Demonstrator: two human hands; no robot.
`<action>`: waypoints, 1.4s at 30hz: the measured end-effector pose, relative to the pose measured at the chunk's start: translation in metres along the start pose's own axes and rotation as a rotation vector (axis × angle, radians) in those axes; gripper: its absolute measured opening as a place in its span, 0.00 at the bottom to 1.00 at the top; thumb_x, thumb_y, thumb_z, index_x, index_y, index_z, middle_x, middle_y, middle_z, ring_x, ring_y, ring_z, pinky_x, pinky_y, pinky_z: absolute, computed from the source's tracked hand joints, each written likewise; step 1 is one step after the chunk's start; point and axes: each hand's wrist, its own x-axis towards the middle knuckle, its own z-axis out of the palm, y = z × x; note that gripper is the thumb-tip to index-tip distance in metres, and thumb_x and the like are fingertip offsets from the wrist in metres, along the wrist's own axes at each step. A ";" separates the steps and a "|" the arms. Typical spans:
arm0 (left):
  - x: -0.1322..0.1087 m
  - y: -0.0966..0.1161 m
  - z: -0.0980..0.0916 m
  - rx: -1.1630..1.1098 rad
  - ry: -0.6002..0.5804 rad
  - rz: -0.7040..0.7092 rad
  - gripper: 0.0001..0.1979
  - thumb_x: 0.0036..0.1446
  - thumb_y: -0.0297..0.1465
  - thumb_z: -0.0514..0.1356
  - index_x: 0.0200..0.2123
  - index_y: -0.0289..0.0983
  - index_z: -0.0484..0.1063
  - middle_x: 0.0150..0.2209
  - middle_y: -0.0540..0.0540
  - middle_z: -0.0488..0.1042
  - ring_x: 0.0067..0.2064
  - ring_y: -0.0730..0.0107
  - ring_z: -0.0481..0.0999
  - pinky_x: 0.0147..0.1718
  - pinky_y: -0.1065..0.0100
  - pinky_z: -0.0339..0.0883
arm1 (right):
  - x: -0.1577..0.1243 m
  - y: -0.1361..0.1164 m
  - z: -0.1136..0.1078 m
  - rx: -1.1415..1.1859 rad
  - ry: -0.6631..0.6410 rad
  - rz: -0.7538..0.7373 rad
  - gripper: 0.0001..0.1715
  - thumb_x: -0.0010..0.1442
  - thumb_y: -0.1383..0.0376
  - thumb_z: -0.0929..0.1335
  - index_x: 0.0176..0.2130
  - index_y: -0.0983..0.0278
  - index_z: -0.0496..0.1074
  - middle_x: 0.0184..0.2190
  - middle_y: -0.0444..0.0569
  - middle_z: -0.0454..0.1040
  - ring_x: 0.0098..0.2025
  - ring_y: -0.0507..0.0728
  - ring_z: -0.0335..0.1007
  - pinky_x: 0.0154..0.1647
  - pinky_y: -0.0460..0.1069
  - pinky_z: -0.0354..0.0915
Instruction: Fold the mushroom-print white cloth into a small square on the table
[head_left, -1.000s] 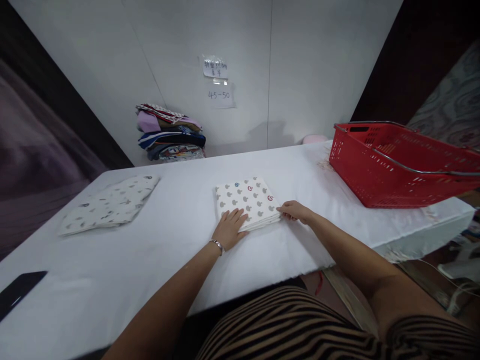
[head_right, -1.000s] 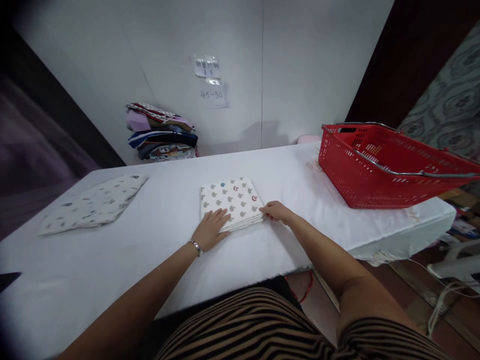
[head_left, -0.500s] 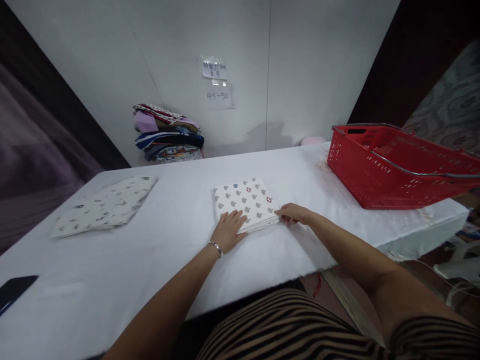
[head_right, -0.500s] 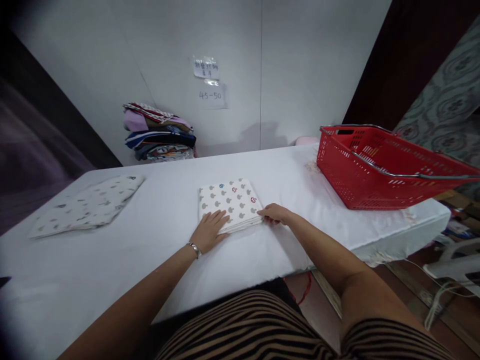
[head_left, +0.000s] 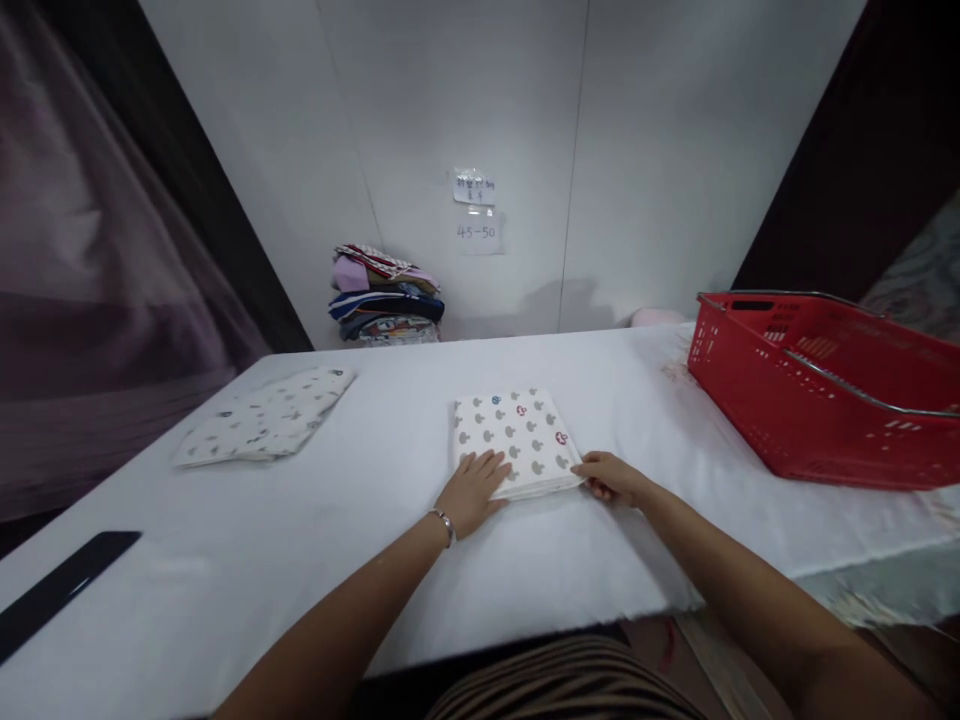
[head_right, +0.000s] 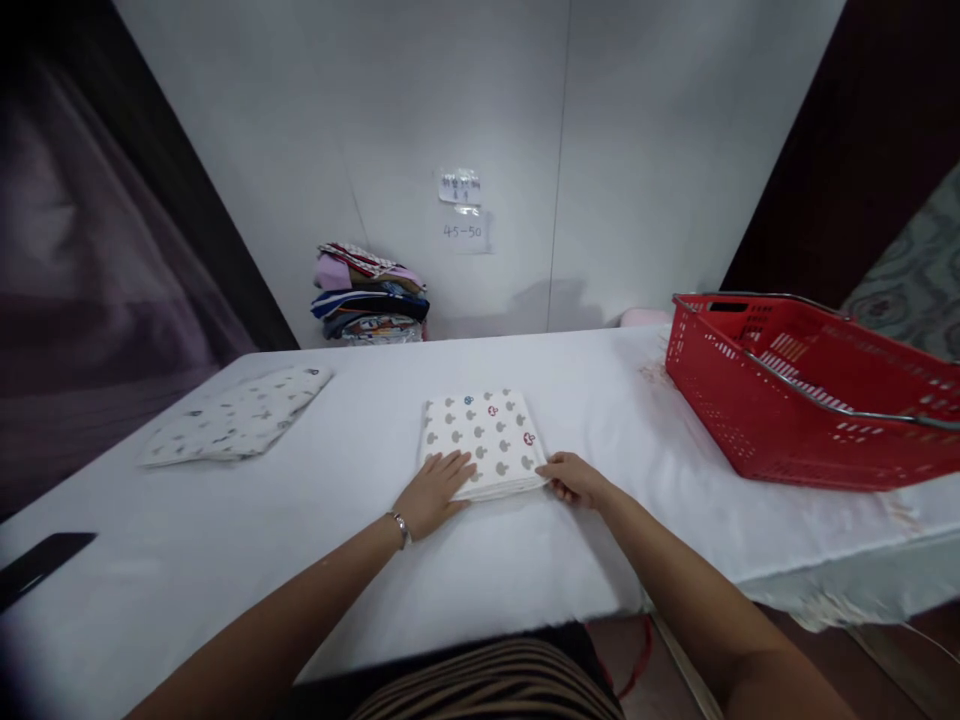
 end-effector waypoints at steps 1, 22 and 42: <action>0.001 -0.001 -0.001 -0.003 -0.005 -0.015 0.28 0.63 0.38 0.57 0.66 0.47 0.65 0.71 0.46 0.57 0.73 0.54 0.54 0.72 0.50 0.43 | 0.001 0.002 0.000 0.004 -0.014 -0.004 0.13 0.57 0.62 0.70 0.25 0.61 0.64 0.17 0.40 0.65 0.15 0.48 0.54 0.14 0.43 0.47; 0.074 0.067 0.042 -0.004 0.006 0.018 0.34 0.62 0.25 0.49 0.72 0.38 0.52 0.72 0.43 0.55 0.74 0.55 0.50 0.72 0.46 0.48 | 0.054 -0.002 -0.033 -0.018 -0.114 -0.227 0.17 0.61 0.54 0.67 0.28 0.62 0.70 0.20 0.45 0.72 0.20 0.51 0.64 0.21 0.45 0.60; 0.067 0.049 0.041 -0.376 0.103 -0.170 0.31 0.63 0.35 0.49 0.69 0.50 0.60 0.69 0.53 0.61 0.71 0.60 0.57 0.71 0.52 0.53 | 0.166 -0.060 -0.020 -0.436 0.220 -0.579 0.37 0.63 0.51 0.66 0.68 0.57 0.65 0.63 0.60 0.69 0.56 0.62 0.74 0.54 0.54 0.69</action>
